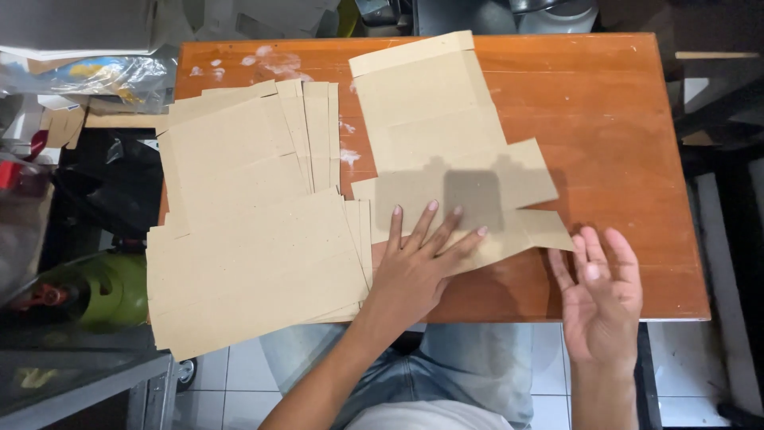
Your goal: Assembling cardboard boxes from flat templates by folding and creasing the edges.
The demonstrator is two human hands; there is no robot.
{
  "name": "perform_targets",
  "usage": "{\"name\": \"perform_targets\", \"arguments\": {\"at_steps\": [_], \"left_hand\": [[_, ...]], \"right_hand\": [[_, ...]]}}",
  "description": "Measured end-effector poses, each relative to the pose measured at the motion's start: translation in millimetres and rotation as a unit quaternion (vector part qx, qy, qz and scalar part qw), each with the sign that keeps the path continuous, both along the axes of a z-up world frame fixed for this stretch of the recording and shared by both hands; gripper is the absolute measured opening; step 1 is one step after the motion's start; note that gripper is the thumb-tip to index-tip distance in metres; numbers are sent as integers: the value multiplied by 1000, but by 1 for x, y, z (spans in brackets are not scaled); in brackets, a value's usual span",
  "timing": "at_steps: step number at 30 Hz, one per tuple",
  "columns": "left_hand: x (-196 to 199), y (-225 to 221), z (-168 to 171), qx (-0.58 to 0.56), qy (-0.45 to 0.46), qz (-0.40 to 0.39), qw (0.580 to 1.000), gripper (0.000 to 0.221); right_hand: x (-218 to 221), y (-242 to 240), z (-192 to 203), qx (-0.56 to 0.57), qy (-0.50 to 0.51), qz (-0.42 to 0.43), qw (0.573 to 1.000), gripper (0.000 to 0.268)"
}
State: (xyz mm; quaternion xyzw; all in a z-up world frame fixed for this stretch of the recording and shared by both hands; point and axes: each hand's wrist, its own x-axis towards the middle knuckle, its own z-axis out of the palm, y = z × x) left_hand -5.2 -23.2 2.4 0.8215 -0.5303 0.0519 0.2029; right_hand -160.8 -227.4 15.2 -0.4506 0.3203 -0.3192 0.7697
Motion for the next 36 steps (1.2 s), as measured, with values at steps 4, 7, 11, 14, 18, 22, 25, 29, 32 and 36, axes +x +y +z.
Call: {"name": "perform_targets", "arguments": {"at_steps": [4,7,11,14,18,22,25,29,32,36], "left_hand": [[5,3,-3,-4,25,-30,999,58],[6,7,-3,-19,44,-44,998,61],[4,7,-6,-51,48,-38,997,54],[4,7,-4,-69,25,-26,997,47],[5,7,1,-72,31,-26,997,55],[7,4,-5,-51,125,-47,990,76],[3,2,-4,-12,44,-42,998,76],[0,-3,-9,-71,8,-37,997,57],[-2,-4,-10,-83,19,-34,996,53],[-7,-7,-11,-85,23,-26,996,49]], "right_hand": [[8,8,-1,31,-13,-154,988,73],[13,16,-5,-26,10,-33,999,82],[22,48,15,-436,192,-18,879,43],[17,46,9,-590,194,43,783,41],[13,42,0,-655,142,181,720,46],[16,47,-10,-707,126,187,670,37],[14,43,-9,-709,122,182,671,33],[12,26,6,-616,146,217,743,29],[17,12,19,-607,162,223,745,25],[34,-10,14,-608,247,296,694,34]]}}
